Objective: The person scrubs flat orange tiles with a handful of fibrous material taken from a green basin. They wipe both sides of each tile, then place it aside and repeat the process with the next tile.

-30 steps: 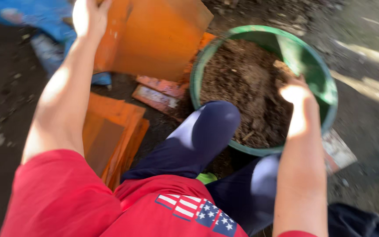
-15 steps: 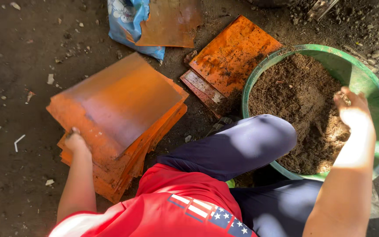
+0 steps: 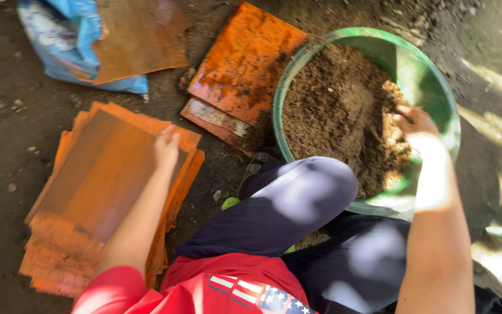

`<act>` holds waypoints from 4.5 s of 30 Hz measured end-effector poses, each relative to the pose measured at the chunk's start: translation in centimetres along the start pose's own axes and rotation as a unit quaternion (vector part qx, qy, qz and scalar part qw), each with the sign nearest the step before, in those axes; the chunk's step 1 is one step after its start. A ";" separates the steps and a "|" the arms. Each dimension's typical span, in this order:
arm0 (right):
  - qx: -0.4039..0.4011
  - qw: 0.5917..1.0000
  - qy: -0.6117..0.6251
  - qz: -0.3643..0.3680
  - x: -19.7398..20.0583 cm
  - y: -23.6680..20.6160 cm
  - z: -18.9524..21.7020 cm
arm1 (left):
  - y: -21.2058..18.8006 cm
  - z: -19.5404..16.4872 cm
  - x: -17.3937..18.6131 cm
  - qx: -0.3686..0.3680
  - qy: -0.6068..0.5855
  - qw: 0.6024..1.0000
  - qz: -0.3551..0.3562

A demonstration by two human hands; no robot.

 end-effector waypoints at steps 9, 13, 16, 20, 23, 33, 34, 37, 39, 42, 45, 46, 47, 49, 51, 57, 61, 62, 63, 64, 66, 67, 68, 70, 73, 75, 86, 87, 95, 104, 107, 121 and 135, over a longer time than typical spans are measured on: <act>0.008 0.999 -0.023 0.046 -1.0 -0.5 2.2 | 0.8 -4.7 -25.3 0.251 -0.130 0.959 0.018; 0.016 0.999 -0.019 0.040 -1.7 0.4 1.3 | 0.9 -3.9 -27.1 0.425 -0.111 0.885 -0.153; -0.001 0.998 -0.031 0.057 -3.3 2.4 -1.2 | 1.5 -2.9 -27.7 0.467 -0.129 0.853 -0.193; -0.144 0.856 0.455 0.197 -5.6 5.8 -4.5 | 2.9 -2.1 -28.6 0.497 -0.144 0.833 -0.197; -0.238 0.712 0.628 0.204 -6.1 7.0 -5.7 | 3.8 -2.0 -28.9 0.544 -0.143 0.808 -0.178; -0.071 0.996 -0.033 0.037 -3.8 3.5 -5.1 | 6.2 -3.4 -27.7 0.442 -0.162 0.844 -0.256; -0.064 0.997 -0.025 0.033 -3.4 3.1 -4.8 | 7.1 -3.6 -26.8 0.441 -0.164 0.848 -0.246; -0.016 0.999 -0.041 0.016 -2.3 2.4 -3.9 | 10.2 -4.5 -23.0 0.475 -0.172 0.846 -0.170; 0.004 0.999 -0.047 0.008 -1.8 2.0 -3.7 | 12.5 -5.6 -20.3 0.391 -0.171 0.889 -0.166; -0.003 0.998 -0.054 0.016 -1.6 1.7 -3.9 | 16.9 -8.2 -16.9 0.258 -0.203 0.931 -0.161; -0.018 0.996 -0.084 0.018 -1.7 2.1 -4.4 | 21.6 -12.1 -13.6 0.231 -0.204 0.926 -0.219; -0.019 0.997 -0.080 0.013 -1.8 2.3 -4.6 | 22.7 -13.7 -12.2 0.165 -0.212 0.945 -0.185; -0.019 0.997 -0.075 0.005 -1.9 2.6 -4.5 | 23.9 -15.4 -11.1 0.095 -0.221 0.959 -0.151; -0.196 0.886 0.414 0.068 -2.0 3.0 -4.8 | 26.0 -18.7 -8.4 0.140 -0.088 0.980 -0.113; -0.259 0.712 0.644 0.111 -1.9 2.7 -4.6 | 27.8 -21.8 -5.9 0.116 -0.181 0.972 -0.095; -0.055 0.994 0.091 -0.012 0.5 -0.6 -4.3 | 28.6 -27.7 -0.3 -0.030 -0.251 0.962 0.102; -0.078 0.996 0.031 -0.024 1.5 -2.4 -5.0 | 27.6 -29.3 -2.5 -0.072 -0.282 0.942 0.164; -0.082 0.996 0.017 -0.022 1.6 -2.7 -5.3 | 27.2 -29.7 -3.6 -0.080 -0.294 0.936 0.174; -0.164 0.962 0.215 0.022 1.6 -3.0 -5.7 | 26.7 -29.9 -5.0 -0.089 -0.305 0.930 0.185; -0.213 0.917 0.335 0.045 1.6 -3.3 -6.1 | 26.0 -30.1 -6.5 -0.099 -0.315 0.923 0.197; -0.251 0.937 0.236 0.053 1.7 -4.1 -6.7 | 24.2 -30.1 -10.3 -0.125 -0.358 0.901 0.210; -0.250 0.960 0.110 0.065 1.7 -4.7 -7.0 | 23.1 -29.9 -12.1 -0.131 -0.384 0.887 0.219; -0.255 0.964 0.005 0.078 1.6 -5.2 -7.1 | 21.8 -29.5 -14.3 -0.181 -0.370 0.886 0.211; -0.283 0.946 -0.119 0.108 1.3 -6.3 -7.1 | 20.2 -28.5 -19.0 -0.077 -0.316 0.932 0.163; -0.248 0.910 -0.281 0.175 -0.6 -7.4 -6.4 | 16.5 -24.7 -26.3 0.118 -0.262 0.947 0.141; -0.222 0.925 -0.195 0.240 -3.5 -7.7 -5.6 | 14.3 -21.8 -31.2 0.108 -0.285 0.940 0.152; 0.110 0.941 -0.155 0.279 -25.5 -2.0 7.1 | 12.0 -7.2 -28.5 0.117 -0.163 0.948 0.246; 0.106 0.942 -0.166 0.271 -26.3 -1.2 8.0 | 12.1 -6.7 -28.3 0.133 -0.152 0.946 0.255; 0.135 0.912 -0.303 0.240 -29.1 2.3 10.7 | 11.7 -4.5 -27.9 0.154 -0.107 0.944 0.270; 0.047 0.937 -0.201 0.281 -29.2 0.0 7.9 | 10.3 -1.9 -30.7 0.088 0.038 0.960 0.263; 0.059 0.939 -0.209 0.266 -29.0 -1.2 6.4 | 10.3 -1.9 -31.7 0.067 -0.017 0.972 0.226; -0.222 0.948 0.130 0.187 -19.4 0.3 -3.1 | 8.6 -5.9 -33.1 -0.010 0.053 0.973 0.223; -0.040 0.983 0.126 -0.129 -24.8 -0.4 19.7 | 9.7 -2.8 -34.9 -0.021 -0.148 0.969 0.197</act>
Point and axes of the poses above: each hand's wrist, its own y-axis towards the middle knuckle, its own x-axis out of the back of the hand, z = x × y, the point moved 1 cm from there along y, towards the middle knuckle, and after that the axes turned 14 degrees about -x, right-handed, at the moved point
